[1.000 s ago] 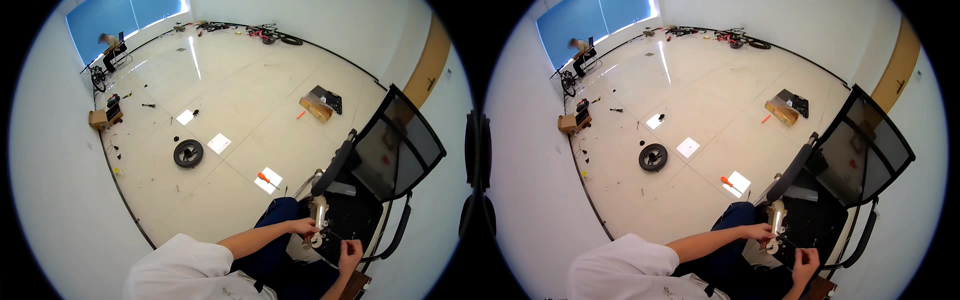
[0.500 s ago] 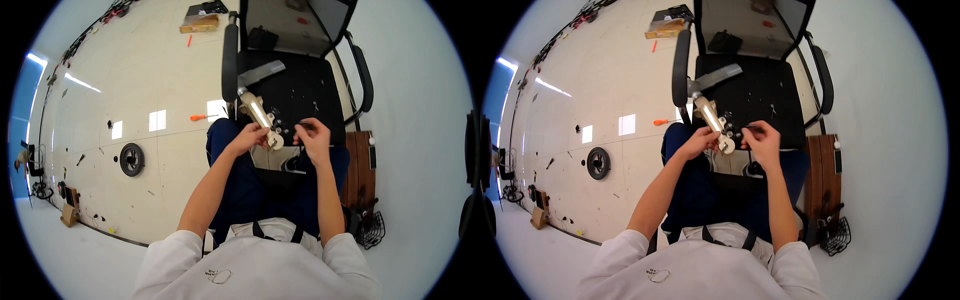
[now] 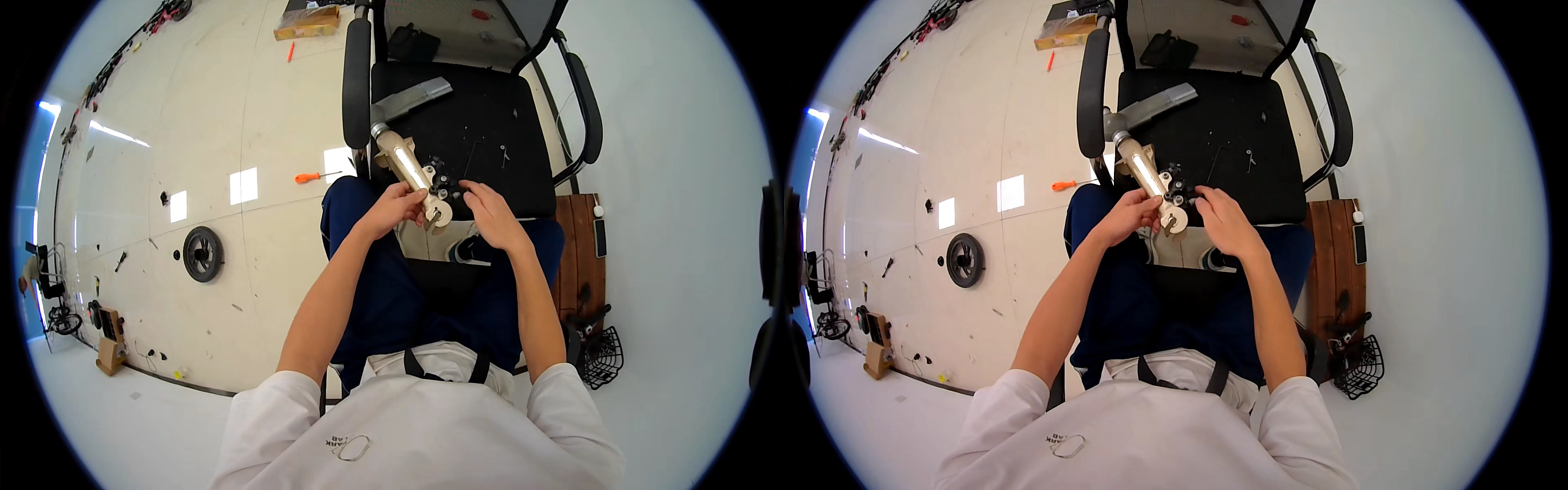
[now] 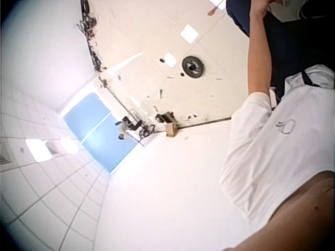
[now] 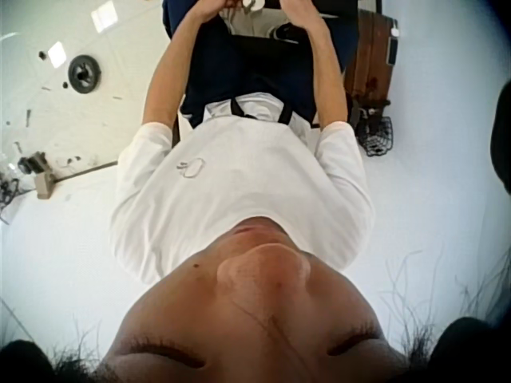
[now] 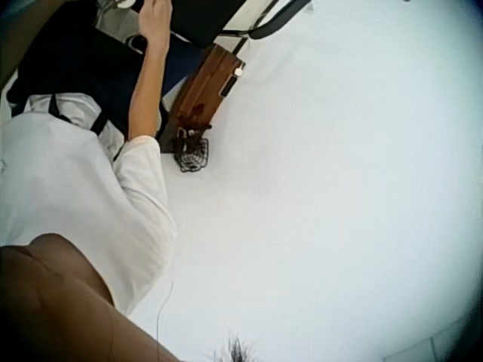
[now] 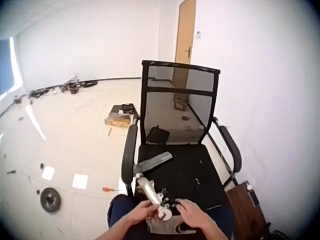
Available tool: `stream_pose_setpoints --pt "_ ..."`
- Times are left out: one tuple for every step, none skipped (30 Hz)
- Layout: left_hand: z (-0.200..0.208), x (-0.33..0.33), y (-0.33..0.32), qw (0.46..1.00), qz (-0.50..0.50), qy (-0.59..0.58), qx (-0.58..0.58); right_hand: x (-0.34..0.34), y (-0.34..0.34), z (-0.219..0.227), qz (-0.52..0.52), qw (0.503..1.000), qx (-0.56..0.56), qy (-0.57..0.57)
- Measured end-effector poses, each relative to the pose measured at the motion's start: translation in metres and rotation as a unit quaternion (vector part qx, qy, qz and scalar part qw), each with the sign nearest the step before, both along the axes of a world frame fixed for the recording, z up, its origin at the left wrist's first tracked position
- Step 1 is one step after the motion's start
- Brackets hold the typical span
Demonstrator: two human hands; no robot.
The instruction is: The person assembles a mechanical component by hand, inserting small parts and tightening them. The person rotates the object to access different sides and continues to fit pieces together.
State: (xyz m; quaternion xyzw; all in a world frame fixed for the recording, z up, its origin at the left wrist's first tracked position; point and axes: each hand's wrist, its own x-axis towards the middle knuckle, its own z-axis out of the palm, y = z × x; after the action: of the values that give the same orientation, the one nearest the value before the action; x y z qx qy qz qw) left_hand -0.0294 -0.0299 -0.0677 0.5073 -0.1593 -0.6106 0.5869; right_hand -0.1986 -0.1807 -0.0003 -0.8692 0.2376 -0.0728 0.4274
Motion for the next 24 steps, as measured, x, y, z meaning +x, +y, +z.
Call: stream_pose_setpoints --pt "-0.001 0.0 0.001 1.0 0.001 0.0 0.0 0.002 -0.001 0.006 0.006 1.0 0.014 0.019" --pt "-0.001 0.001 0.001 1.0 0.002 0.0 0.0 0.004 -0.001 0.011 0.013 0.999 0.027 0.038" --pt "-0.001 0.001 0.001 1.0 0.002 0.0 -0.001 0.006 -0.001 0.013 0.014 0.999 0.023 0.041" --pt "-0.002 0.001 0.001 1.0 0.002 0.0 -0.002 0.008 -0.001 0.015 0.016 0.999 0.019 0.044" --pt "-0.002 0.001 0.001 1.0 0.002 0.0 -0.003 0.01 -0.001 0.017 0.017 0.999 0.014 0.047" --pt "0.0 0.001 0.0 1.0 0.0 0.0 -0.005 0.014 0.0 0.02 0.006 0.999 0.009 0.035" --pt "0.001 0.0 0.0 1.0 -0.002 0.001 -0.007 0.018 0.001 0.023 -0.004 1.0 0.004 0.022" --pt "0.003 0.0 0.0 1.0 -0.004 0.002 -0.009 0.021 0.002 0.024 -0.015 1.0 -0.001 0.01" --pt "0.003 0.0 0.0 1.0 -0.002 0.0 -0.005 0.022 0.001 0.023 -0.005 1.0 -0.019 0.009" --pt "0.003 0.0 0.0 1.0 0.0 -0.001 -0.001 0.024 0.001 0.023 0.004 0.999 -0.036 0.009" --pt "0.004 0.0 0.0 1.0 0.002 -0.003 0.003 0.025 0.0 0.022 0.014 0.998 -0.054 0.008" --pt "0.003 0.0 0.0 1.0 0.001 -0.003 0.001 0.026 -0.001 0.018 0.018 0.998 -0.053 -0.009" --pt "0.003 0.0 -0.001 1.0 0.0 -0.002 -0.001 0.027 -0.002 0.011 0.022 0.998 -0.053 -0.025" --pt "0.002 0.0 -0.001 1.0 -0.001 -0.002 -0.003 0.027 -0.002 0.007 0.026 0.997 -0.053 -0.042" --pt "0.001 0.0 -0.001 1.0 0.001 -0.001 -0.004 0.029 0.0 0.011 0.025 0.999 -0.038 -0.018" --pt "-0.001 0.001 0.0 1.0 0.002 0.0 -0.005 0.032 0.003 0.019 0.024 0.999 -0.024 0.006" --pt "-0.002 0.001 0.0 1.0 0.003 0.001 -0.006 0.034 0.005 0.022 0.024 0.999 -0.01 0.03" --pt "-0.002 0.001 0.0 1.0 0.003 0.003 -0.006 0.034 0.005 0.02 0.028 0.999 -0.022 0.03" --pt "-0.001 0.001 -0.001 1.0 0.004 0.004 -0.006 0.034 0.004 0.017 0.032 0.998 -0.034 0.029" --pt "-0.001 0.0 -0.001 1.0 0.004 0.005 -0.007 0.033 0.003 0.013 0.037 0.998 -0.046 0.029" --pt "-0.001 0.001 -0.001 1.0 0.004 0.006 -0.005 0.034 0.002 0.01 0.053 0.996 -0.065 0.028" --pt "-0.001 0.001 0.0 1.0 0.004 0.006 -0.004 0.034 0.001 0.007 0.07 0.994 -0.085 0.027" --pt "-0.001 0.001 0.0 1.0 0.005 0.006 -0.002 0.034 0.0 0.006 0.087 0.99 -0.105 0.027" --pt "-0.001 0.001 0.0 1.0 0.003 0.005 -0.002 0.035 0.001 0.006 0.096 0.987 -0.126 0.028"
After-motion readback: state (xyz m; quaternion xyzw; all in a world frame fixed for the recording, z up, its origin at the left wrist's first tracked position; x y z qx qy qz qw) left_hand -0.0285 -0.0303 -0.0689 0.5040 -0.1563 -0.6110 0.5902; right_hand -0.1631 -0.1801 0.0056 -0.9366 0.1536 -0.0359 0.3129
